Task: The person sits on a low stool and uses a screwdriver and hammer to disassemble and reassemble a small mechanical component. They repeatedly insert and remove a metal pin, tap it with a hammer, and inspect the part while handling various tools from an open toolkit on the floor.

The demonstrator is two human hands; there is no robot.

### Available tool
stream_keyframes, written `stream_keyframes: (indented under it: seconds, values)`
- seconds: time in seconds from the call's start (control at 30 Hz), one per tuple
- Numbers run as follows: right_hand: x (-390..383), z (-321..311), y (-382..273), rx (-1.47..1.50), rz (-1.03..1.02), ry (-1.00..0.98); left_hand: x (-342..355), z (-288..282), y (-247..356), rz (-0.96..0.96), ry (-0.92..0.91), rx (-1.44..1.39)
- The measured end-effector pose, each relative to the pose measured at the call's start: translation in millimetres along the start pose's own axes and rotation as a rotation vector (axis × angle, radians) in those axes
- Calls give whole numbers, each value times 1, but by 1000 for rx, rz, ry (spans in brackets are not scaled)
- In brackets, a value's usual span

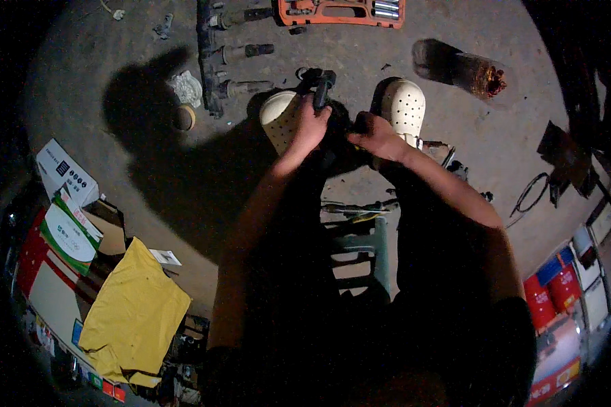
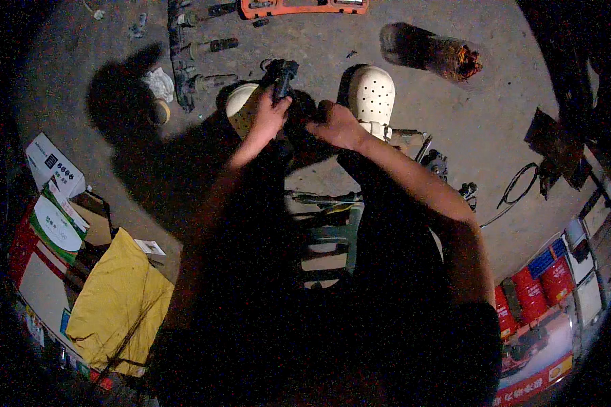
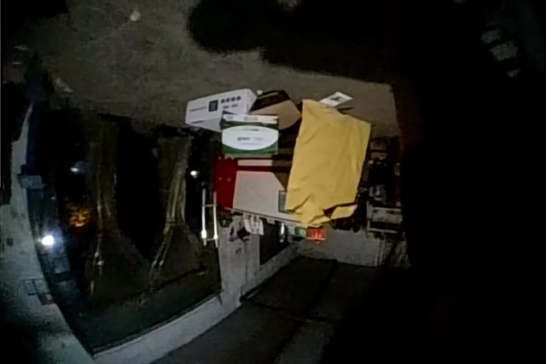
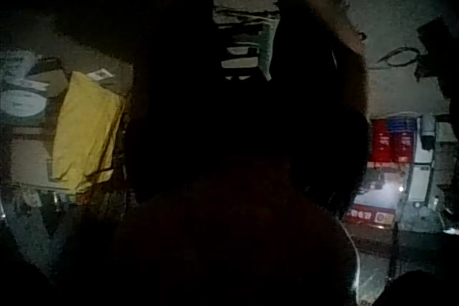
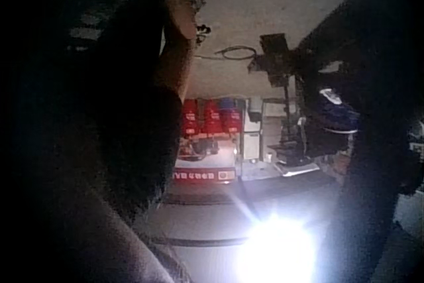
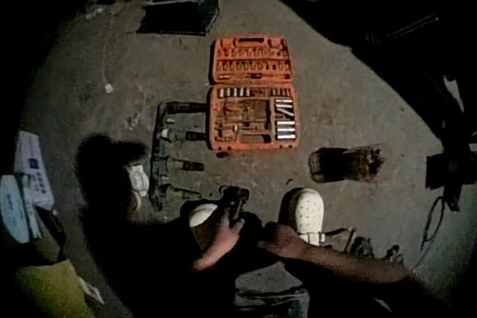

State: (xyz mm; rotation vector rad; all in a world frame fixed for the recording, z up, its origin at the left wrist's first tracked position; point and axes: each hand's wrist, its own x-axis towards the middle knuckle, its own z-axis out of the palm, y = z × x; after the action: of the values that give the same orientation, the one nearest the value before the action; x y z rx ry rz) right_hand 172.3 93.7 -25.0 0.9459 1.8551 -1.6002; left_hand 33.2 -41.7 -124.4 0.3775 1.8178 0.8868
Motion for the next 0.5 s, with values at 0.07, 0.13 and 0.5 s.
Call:
stream_keyframes:
  seconds: [0.07, 0.13, 0.5]
  values:
    - [-7, -3, 9, 46, -32, 116, -1, 0, 9, -94, 24, -107]
    - [-11, -1, 25, 96, -134, 260, -11, -5, 49, -250, -16, -255]
    - [-30, -14, -6, 202, -268, 359, -27, 4, 77, -339, -74, -152]
